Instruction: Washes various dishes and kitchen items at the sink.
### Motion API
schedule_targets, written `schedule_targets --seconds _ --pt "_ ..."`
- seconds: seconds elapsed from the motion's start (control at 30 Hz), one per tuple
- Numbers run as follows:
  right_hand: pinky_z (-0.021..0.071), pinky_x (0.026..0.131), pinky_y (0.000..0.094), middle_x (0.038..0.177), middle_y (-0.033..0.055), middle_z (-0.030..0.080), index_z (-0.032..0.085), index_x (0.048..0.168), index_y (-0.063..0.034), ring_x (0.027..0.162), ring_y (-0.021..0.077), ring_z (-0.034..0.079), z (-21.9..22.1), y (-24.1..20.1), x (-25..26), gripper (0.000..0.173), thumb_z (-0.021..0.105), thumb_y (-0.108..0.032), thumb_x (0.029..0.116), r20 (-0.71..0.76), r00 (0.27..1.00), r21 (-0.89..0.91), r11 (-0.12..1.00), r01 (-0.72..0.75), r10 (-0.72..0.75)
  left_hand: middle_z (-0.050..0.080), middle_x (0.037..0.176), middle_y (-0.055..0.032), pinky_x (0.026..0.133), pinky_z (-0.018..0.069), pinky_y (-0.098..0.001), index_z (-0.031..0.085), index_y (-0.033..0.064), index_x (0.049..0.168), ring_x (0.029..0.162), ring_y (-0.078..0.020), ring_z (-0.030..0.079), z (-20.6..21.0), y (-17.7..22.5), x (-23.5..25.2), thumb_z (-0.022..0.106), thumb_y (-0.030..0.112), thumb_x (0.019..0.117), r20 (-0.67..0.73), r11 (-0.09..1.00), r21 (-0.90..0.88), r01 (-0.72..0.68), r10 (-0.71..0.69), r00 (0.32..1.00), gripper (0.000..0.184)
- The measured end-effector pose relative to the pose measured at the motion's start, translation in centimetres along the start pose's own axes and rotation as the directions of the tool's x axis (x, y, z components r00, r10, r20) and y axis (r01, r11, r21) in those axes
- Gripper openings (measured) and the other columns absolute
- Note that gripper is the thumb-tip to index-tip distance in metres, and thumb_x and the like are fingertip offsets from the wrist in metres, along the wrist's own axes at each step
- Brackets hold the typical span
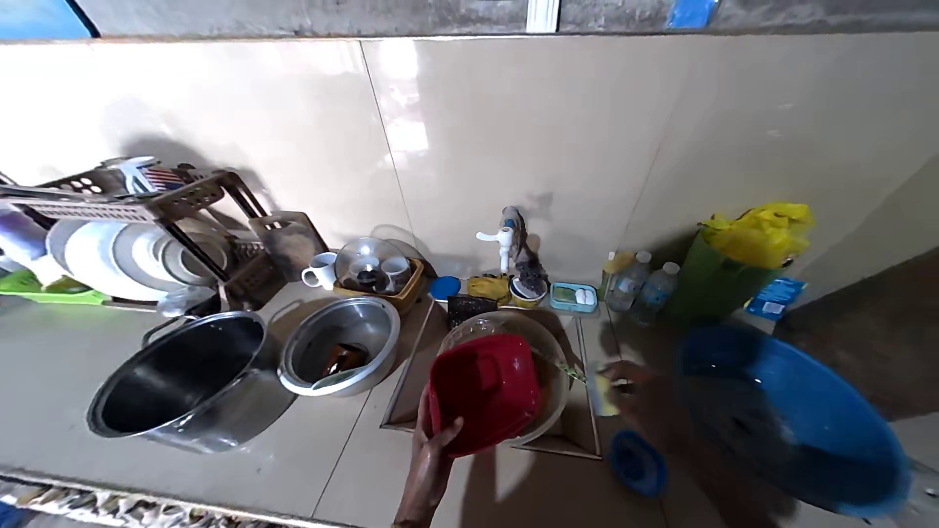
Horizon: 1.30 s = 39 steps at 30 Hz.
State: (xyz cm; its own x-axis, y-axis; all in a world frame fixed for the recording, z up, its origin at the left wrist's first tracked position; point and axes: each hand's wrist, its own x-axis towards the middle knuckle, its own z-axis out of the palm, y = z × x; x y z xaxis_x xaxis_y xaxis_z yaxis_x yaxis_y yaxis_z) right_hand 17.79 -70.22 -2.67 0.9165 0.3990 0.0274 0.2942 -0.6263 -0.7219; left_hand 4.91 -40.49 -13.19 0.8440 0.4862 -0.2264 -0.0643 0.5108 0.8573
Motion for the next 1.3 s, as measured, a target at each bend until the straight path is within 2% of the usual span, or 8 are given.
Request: schedule_targets --seconds 0.3,0.47,0.57,0.83,1.0,1.1,1.2,1.3 --pt "0.0366 0.119 0.042 0.147 0.0272 0.053 0.048 0.146 0.0099 0.14 0.0318 0.05 17.5 -6.8 -0.4 0.054 0.055 -0.001 0.0933 0.273 0.906 0.331 0.916 0.226 -0.322 0.037 0.159 -0.0172 0.097 0.0552 -0.0393 0.015 0.0122 0.164 0.13 -0.0225 0.055 2.3 0.4 2.4 0.073 0.029 0.0811 0.071 0.957 0.259 -0.132 0.118 0.99 0.103" --pt "0.0255 0.123 0.0573 0.154 0.0284 0.045 0.057 0.14 0.0038 0.15 0.0445 0.033 19.4 -1.9 3.8 0.077 0.086 -0.014 0.0706 0.324 0.869 -0.149 0.887 0.436 -0.373 0.04 0.158 -0.0166 0.105 0.0518 -0.0401 0.023 0.011 0.162 0.135 -0.0226 0.053 1.3 2.7 4.2 0.075 0.03 0.0786 0.075 0.914 0.351 -0.202 0.187 0.979 0.101" --pt "0.0302 0.123 0.0482 0.152 0.026 0.048 0.053 0.143 0.0055 0.146 0.0371 0.041 18.5 -7.3 2.7 0.064 0.073 -0.014 0.0857 0.37 0.879 0.008 0.947 0.321 -0.302 0.039 0.159 -0.0174 0.107 0.0495 -0.0382 0.025 0.0087 0.161 0.137 -0.022 0.05 2.4 2.7 4.8 0.076 0.032 0.0783 0.082 0.894 0.389 -0.221 0.205 0.975 0.1" --pt "0.0384 0.117 0.0495 0.147 0.0257 0.053 0.058 0.138 0.0055 0.139 0.0369 0.049 19.6 -6.7 3.7 0.06 0.076 -0.007 0.0821 0.293 0.898 0.141 0.944 0.299 -0.328 0.042 0.155 -0.0206 0.107 0.0489 -0.0414 0.028 0.0048 0.159 0.135 -0.0251 0.051 2.3 4.5 6.5 0.076 0.027 0.0835 0.082 0.85 0.478 -0.221 0.208 0.975 0.092" --pt "0.0483 0.107 0.0525 0.126 0.0212 0.067 0.068 0.128 -0.0015 0.122 0.0373 0.062 20.9 -2.4 5.8 0.043 0.071 -0.001 0.0849 0.09 0.829 -0.116 0.821 0.559 -0.552 0.054 0.142 -0.0245 0.081 0.0591 -0.055 0.024 0.0142 0.162 0.111 -0.0371 0.066 2.3 8.7 7.0 0.067 0.025 0.099 -0.025 0.865 0.503 0.001 0.014 1.0 0.077" --pt "0.0457 0.108 0.0549 0.123 0.0207 0.069 0.07 0.124 -0.0028 0.121 0.0377 0.062 19.5 -6.2 6.5 0.04 0.069 0.001 0.0849 0.14 0.912 -0.051 0.918 0.394 -0.384 0.05 0.144 -0.0258 0.08 0.0571 -0.0631 0.02 0.0174 0.161 0.117 -0.0431 0.061 3.1 7.4 6.9 0.069 0.023 0.0971 -0.126 0.95 0.312 0.013 0.028 0.992 0.081" --pt "0.0527 0.094 0.0553 0.109 0.0224 0.072 0.07 0.112 0.0039 0.105 0.037 0.069 21.0 -9.3 4.6 0.03 0.072 -0.008 0.0845 0.084 0.929 0.183 0.922 0.341 -0.36 0.054 0.14 -0.0197 0.086 0.0576 -0.0449 0.014 0.0145 0.161 0.112 -0.0257 0.063 3.2 3.2 5.8 0.073 0.02 0.0865 -0.078 0.966 0.248 -0.07 0.092 0.993 0.095" --pt "0.0312 0.119 0.0611 0.136 0.0187 0.064 0.065 0.13 -0.001 0.134 0.0367 0.054 20.9 -4.6 4.7 0.057 0.084 -0.008 0.0766 0.3 0.788 -0.036 0.819 0.572 -0.538 0.059 0.125 -0.0185 0.068 0.0597 -0.0403 0.018 0.0128 0.159 0.092 -0.0218 0.068 0.6 2.6 5.7 0.07 0.011 0.0798 -0.017 0.958 0.283 -0.039 0.046 0.999 0.094"
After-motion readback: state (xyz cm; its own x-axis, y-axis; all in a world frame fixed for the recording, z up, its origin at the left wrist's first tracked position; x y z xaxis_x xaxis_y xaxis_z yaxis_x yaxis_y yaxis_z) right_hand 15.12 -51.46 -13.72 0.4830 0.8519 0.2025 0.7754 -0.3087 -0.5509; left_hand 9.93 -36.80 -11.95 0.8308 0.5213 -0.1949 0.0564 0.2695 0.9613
